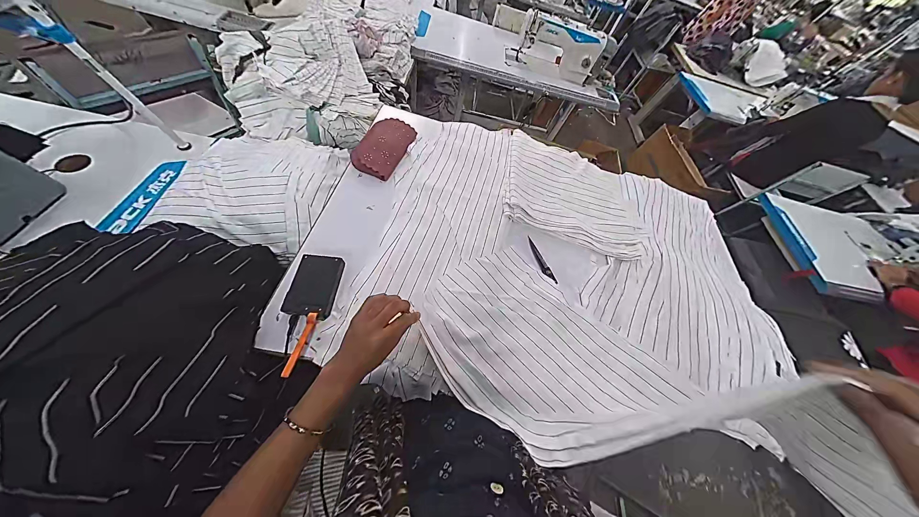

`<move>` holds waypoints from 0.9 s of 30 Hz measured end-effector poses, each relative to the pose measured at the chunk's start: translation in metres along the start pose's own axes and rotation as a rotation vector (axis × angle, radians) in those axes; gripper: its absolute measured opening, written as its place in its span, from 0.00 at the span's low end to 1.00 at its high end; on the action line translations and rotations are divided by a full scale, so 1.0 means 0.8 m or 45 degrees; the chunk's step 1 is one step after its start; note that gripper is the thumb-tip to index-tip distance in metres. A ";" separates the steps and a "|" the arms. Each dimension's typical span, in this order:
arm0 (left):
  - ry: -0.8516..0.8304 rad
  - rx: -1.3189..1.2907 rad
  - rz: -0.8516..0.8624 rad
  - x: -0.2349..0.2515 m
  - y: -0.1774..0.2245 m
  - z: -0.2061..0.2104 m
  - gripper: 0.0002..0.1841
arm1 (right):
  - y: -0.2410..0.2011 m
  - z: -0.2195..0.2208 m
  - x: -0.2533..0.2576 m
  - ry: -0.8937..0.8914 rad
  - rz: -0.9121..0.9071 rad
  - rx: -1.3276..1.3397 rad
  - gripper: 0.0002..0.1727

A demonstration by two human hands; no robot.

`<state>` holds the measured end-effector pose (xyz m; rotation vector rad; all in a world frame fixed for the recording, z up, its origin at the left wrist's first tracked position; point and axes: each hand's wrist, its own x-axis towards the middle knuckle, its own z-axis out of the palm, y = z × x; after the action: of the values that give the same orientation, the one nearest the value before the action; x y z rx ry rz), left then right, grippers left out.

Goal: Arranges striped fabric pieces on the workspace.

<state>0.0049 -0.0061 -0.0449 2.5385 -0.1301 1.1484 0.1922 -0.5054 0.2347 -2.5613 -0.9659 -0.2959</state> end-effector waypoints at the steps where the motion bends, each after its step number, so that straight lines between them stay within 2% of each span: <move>1: 0.036 0.008 0.083 0.013 0.008 -0.003 0.10 | -0.021 0.044 0.035 -0.038 -0.175 -0.013 0.16; 3: 0.074 -0.009 0.250 0.037 0.025 -0.010 0.08 | -0.077 0.134 0.093 -0.158 -0.509 0.109 0.14; 6: 0.073 -0.049 0.437 0.065 0.053 -0.026 0.08 | -0.167 0.230 0.148 -0.598 -0.953 0.354 0.10; 9: 0.069 -0.056 0.539 0.082 0.071 -0.044 0.07 | -0.227 0.259 0.181 -1.106 -1.177 0.383 0.10; 12: 0.065 -0.037 0.527 0.093 0.079 -0.052 0.07 | -0.241 0.257 0.191 -1.234 -1.273 0.392 0.10; 15: -0.024 -0.135 0.456 0.098 0.094 -0.046 0.08 | -0.229 0.240 0.184 -1.077 -1.279 0.488 0.10; 17: -0.226 -0.184 0.425 0.092 0.107 -0.027 0.09 | -0.213 0.210 0.175 -0.837 -1.223 0.550 0.10; 19: -0.635 -0.169 0.305 0.081 0.108 -0.015 0.11 | -0.189 0.162 0.164 -0.508 -1.104 0.567 0.09; 21: -1.255 -0.168 -0.071 0.090 0.095 -0.026 0.15 | -0.158 0.098 0.148 -0.170 -0.886 0.524 0.08; 22: -1.411 -0.136 -0.241 0.099 0.080 -0.036 0.16 | -0.139 0.066 0.138 -0.024 -0.755 0.484 0.07; 23: -1.418 -0.117 -0.345 0.104 0.065 -0.049 0.16 | -0.117 0.038 0.126 0.092 -0.634 0.470 0.07; 24: -1.286 -0.133 -0.359 0.106 0.050 -0.064 0.16 | -0.096 0.016 0.113 0.187 -0.538 0.478 0.07; 27: -0.695 -0.313 -0.157 0.119 0.036 -0.086 0.20 | -0.059 -0.013 0.088 0.415 -0.442 0.608 0.07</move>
<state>0.0132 -0.0030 0.0753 2.5239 -0.2281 0.3464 0.2123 -0.4359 0.2804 -1.8454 -1.1817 -0.4931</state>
